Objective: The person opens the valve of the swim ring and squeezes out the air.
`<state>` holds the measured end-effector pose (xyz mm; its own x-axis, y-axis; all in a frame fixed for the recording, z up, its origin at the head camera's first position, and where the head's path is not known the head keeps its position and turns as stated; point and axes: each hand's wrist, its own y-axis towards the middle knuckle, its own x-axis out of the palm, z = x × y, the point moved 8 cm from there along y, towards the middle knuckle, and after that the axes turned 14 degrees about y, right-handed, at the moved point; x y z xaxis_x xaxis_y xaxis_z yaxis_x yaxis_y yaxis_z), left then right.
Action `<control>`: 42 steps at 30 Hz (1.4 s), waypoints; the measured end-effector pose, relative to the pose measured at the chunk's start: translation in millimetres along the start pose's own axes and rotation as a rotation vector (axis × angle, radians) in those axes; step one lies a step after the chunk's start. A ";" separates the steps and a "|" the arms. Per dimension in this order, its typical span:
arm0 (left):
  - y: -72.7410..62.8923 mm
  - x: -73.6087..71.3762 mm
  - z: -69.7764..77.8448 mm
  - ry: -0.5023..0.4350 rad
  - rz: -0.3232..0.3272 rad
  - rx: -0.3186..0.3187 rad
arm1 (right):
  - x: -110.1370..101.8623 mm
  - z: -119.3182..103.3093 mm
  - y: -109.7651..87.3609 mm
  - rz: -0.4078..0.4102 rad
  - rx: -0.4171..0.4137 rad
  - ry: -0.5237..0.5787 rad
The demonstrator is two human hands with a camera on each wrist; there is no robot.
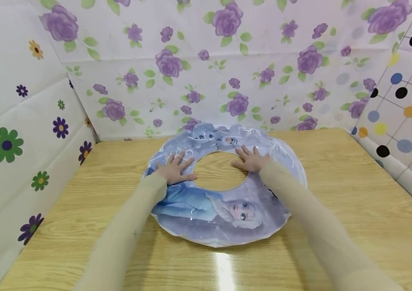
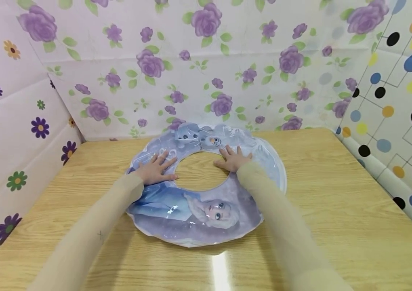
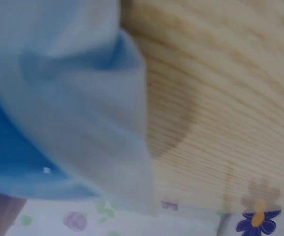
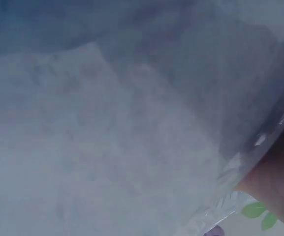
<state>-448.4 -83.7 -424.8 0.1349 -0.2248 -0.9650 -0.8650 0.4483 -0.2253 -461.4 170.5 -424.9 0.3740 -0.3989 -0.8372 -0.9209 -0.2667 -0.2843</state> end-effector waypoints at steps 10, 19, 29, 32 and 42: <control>-23.3 -11.0 9.3 -0.068 0.032 -0.159 | -1.4 -12.9 7.5 0.005 0.008 -0.012; -28.1 14.4 13.4 -0.061 -0.097 -0.191 | -51.8 -31.0 20.4 0.595 -0.197 -0.066; -31.8 11.9 11.7 -0.056 -0.145 -0.177 | -52.2 -14.8 44.0 0.574 -0.119 -0.062; -32.4 13.5 9.1 -0.045 -0.156 -0.170 | -35.8 1.7 54.3 0.294 0.002 0.005; -34.9 16.5 13.6 -0.011 -0.157 -0.124 | -27.6 31.3 61.1 0.097 0.115 0.145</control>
<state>-409.4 -91.3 -434.7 0.2778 -0.2742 -0.9207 -0.8856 0.2984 -0.3560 -531.4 192.7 -433.8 0.2869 -0.5425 -0.7895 -0.9568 -0.1220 -0.2639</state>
